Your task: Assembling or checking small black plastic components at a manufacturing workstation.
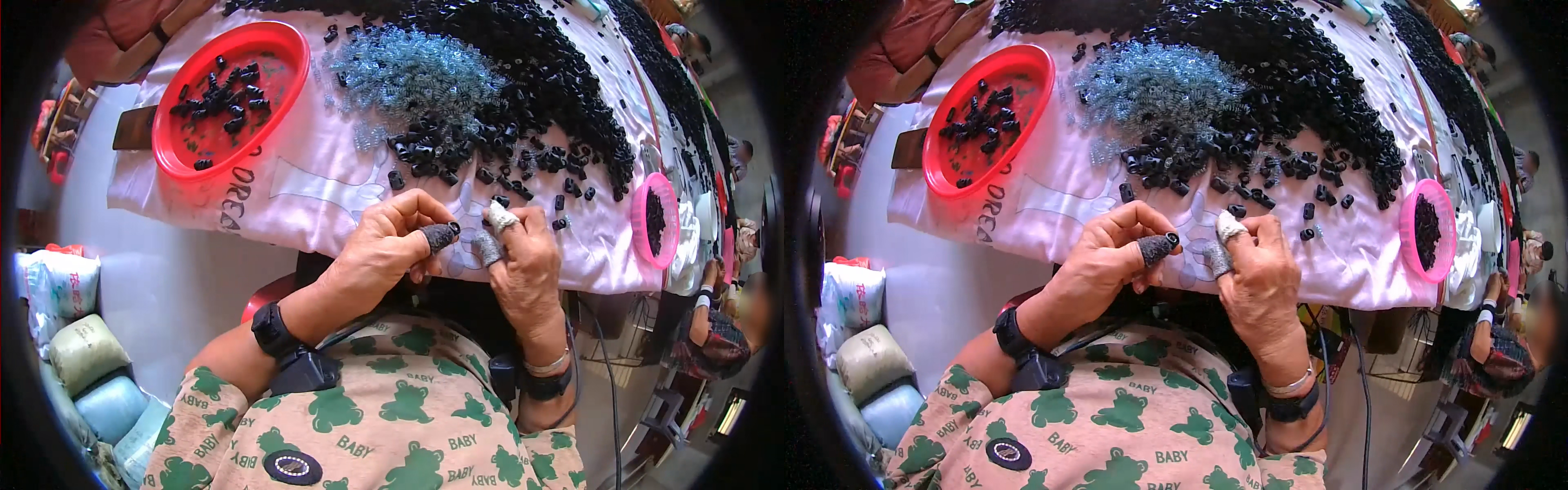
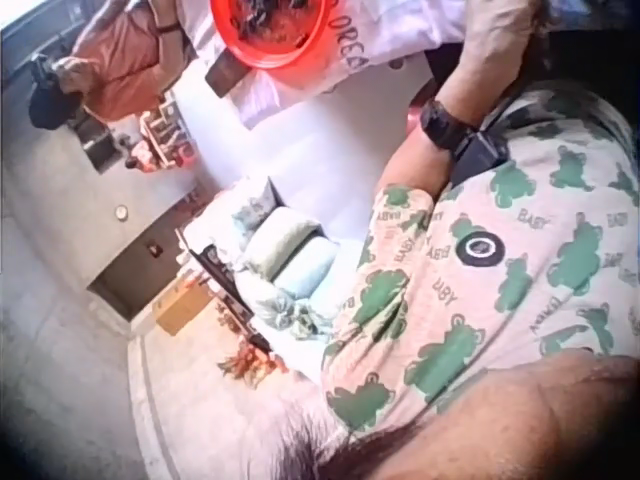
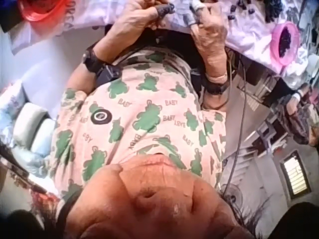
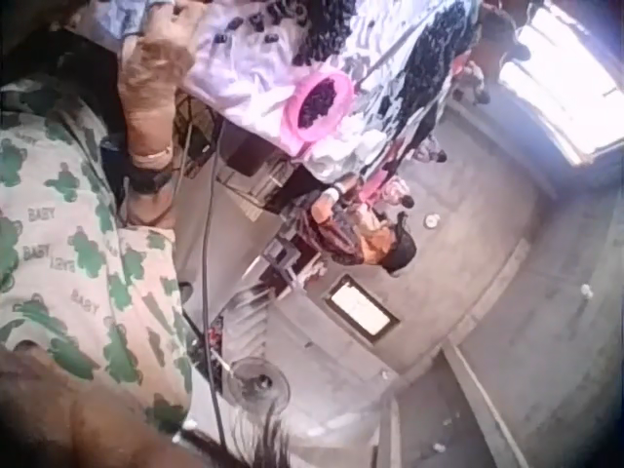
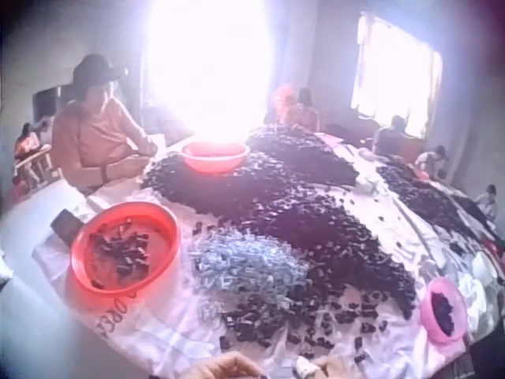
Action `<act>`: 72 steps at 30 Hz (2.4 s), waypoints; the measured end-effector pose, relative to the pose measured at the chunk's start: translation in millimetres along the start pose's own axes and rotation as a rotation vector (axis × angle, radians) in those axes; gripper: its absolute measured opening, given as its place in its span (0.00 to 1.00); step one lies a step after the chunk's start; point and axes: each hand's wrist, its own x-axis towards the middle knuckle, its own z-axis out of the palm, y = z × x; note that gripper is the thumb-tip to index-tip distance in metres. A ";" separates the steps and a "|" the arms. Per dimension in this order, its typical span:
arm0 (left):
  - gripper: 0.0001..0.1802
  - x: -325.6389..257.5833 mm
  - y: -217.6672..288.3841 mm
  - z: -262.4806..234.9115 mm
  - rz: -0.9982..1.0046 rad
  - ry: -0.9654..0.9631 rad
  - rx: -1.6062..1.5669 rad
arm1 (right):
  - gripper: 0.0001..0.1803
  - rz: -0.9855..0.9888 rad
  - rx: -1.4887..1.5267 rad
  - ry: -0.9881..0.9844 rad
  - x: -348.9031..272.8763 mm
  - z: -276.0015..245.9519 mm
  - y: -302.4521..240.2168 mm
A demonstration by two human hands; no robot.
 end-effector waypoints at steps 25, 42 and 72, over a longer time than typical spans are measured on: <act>0.09 -1.8 2.3 1.8 -0.001 0.040 0.097 | 0.16 -0.086 -0.041 0.067 -1.1 9.5 0.1; 0.08 -1.2 1.3 0.4 0.000 0.043 0.088 | 0.21 -0.198 -0.102 0.103 -0.2 17.0 5.8; 0.09 -4.5 1.2 2.6 -0.025 -0.043 0.007 | 0.15 0.051 0.832 0.026 -8.8 4.8 -11.5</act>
